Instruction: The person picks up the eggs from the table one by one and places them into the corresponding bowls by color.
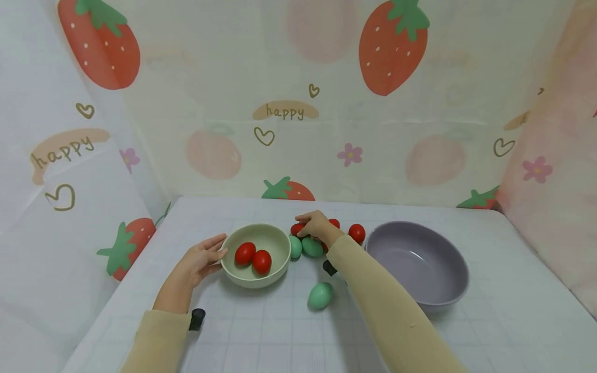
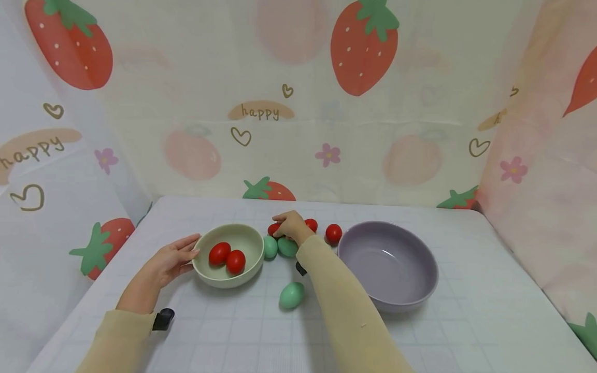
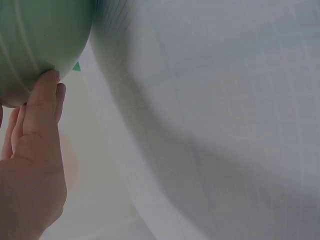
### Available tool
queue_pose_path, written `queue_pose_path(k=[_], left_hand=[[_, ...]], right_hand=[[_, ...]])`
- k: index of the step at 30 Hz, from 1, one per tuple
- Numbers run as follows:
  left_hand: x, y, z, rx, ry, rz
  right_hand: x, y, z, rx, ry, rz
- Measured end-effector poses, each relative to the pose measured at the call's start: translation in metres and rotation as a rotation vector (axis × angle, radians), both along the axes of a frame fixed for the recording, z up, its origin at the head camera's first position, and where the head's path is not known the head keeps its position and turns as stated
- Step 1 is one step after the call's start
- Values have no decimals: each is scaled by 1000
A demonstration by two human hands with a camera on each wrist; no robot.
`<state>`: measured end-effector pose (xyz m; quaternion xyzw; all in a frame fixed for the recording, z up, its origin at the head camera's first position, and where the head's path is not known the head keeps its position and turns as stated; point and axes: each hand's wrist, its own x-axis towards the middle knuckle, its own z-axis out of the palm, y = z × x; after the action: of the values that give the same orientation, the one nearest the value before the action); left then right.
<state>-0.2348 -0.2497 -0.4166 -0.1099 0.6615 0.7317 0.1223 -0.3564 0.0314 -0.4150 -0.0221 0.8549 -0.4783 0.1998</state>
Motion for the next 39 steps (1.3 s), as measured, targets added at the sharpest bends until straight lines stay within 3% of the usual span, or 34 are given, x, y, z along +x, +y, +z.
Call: queue_pose_path(k=[11, 18, 25, 39], left_hand=[[-1, 4, 0, 15, 4, -1], [0, 4, -1, 32, 8, 1], [0, 1, 0, 7, 8, 11], [-4, 2, 0, -19, -14, 22]], right_hand=[[1, 5, 6, -34, 42, -16], [5, 11, 20, -63, 17, -35], [12, 16, 38, -176, -7, -36], [28, 11, 61, -216, 20, -1]])
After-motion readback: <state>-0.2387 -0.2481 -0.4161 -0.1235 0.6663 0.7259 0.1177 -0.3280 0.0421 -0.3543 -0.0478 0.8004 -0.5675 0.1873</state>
